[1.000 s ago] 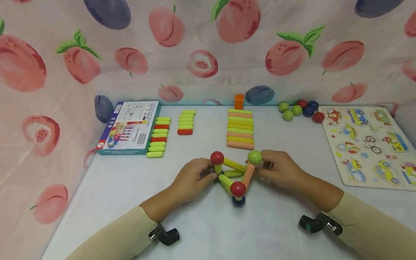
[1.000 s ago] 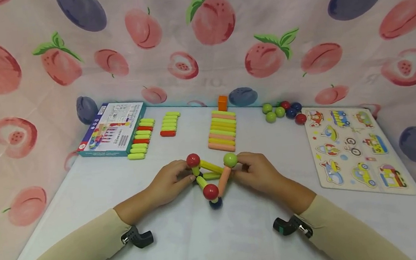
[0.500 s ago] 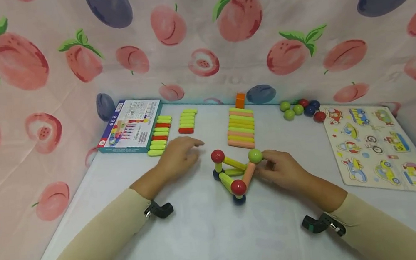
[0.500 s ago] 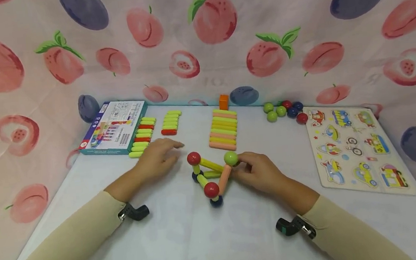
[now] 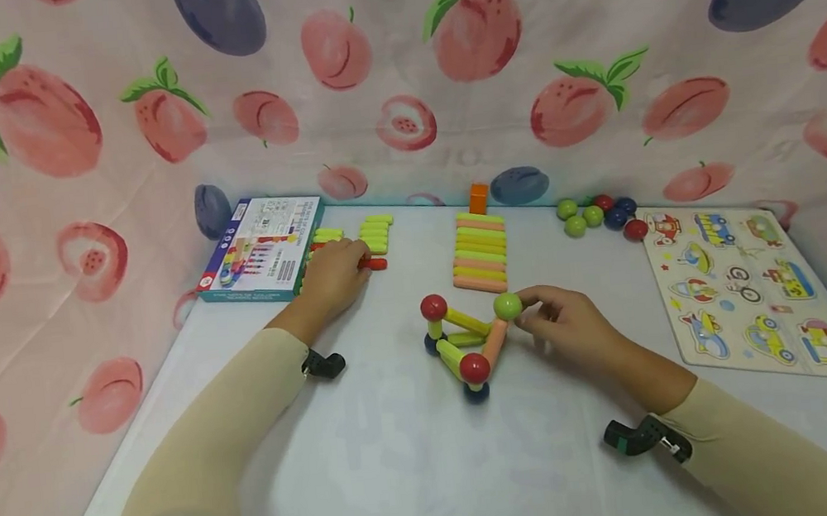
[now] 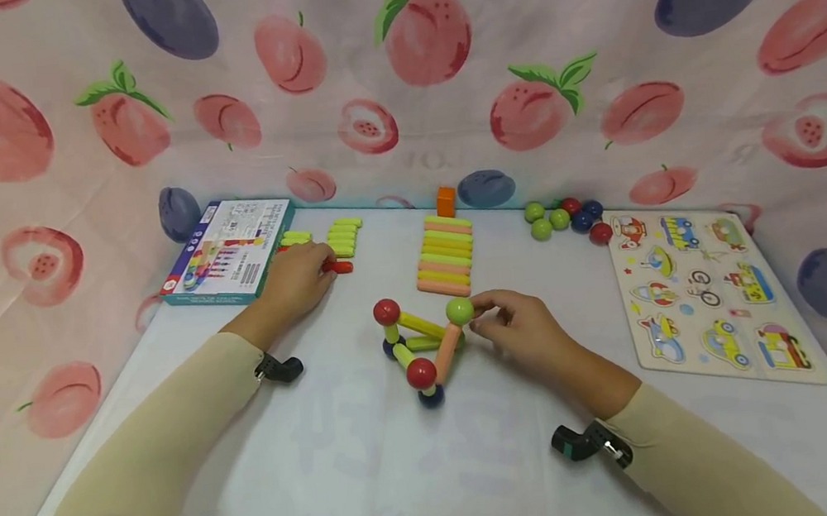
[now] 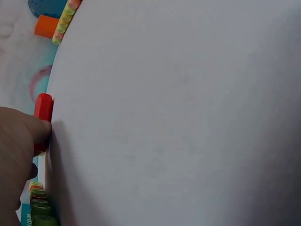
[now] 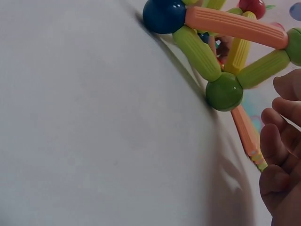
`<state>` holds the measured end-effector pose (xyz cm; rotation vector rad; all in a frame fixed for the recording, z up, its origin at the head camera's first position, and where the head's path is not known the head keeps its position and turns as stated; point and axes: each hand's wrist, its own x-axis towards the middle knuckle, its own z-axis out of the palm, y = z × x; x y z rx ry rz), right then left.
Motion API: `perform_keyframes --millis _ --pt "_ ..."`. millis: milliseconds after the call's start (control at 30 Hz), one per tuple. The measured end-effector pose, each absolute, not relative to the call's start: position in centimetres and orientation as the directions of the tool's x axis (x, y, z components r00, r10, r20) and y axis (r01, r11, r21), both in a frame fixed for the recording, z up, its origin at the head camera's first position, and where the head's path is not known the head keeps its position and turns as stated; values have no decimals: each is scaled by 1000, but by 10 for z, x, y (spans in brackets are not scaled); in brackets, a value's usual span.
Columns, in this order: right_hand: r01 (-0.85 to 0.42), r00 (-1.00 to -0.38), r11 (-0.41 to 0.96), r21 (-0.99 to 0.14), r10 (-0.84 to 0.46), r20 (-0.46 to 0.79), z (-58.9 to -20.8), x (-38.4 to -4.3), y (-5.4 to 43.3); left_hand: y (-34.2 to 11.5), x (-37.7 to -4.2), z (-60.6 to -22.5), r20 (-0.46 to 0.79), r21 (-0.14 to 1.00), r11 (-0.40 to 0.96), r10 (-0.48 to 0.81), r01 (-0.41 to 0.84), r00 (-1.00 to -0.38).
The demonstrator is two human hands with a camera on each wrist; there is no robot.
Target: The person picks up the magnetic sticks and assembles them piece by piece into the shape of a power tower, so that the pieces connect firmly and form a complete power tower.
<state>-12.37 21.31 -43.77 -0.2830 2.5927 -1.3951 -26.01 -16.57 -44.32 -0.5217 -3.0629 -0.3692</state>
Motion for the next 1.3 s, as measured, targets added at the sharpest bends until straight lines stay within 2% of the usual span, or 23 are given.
perform_keyframes --millis 133,400,467,567,733,933,1133,1300 --pt "-48 -964 514 -856 -247 -95 -437 -124 216 -163 -256 -444 14 294 904 320 310 -947" --pt "-53 -944 416 -908 -317 -90 -439 -119 216 -157 -242 -445 -48 466 840 337 277 -940" --pt "-58 -942 442 -895 -320 -97 -440 -117 215 -155 -238 -446 -46 496 822 348 281 -936" --pt "-106 -943 558 -823 -319 -95 -443 -113 210 -150 -232 -448 -32 522 801 364 294 -931" --pt "-213 -950 693 -688 -313 -22 -449 -109 200 -136 -209 -451 -7 571 745 425 345 -905" --pt "-226 -959 699 -679 -282 30 -450 -114 192 -115 -179 -456 54 638 667 461 386 -886" --pt "-196 -954 689 -697 -299 -27 -452 -128 190 -113 -158 -460 126 639 669 397 380 -909" --pt "-215 -924 652 -727 -377 -65 -451 -143 191 -107 -131 -463 150 643 685 324 341 -934"
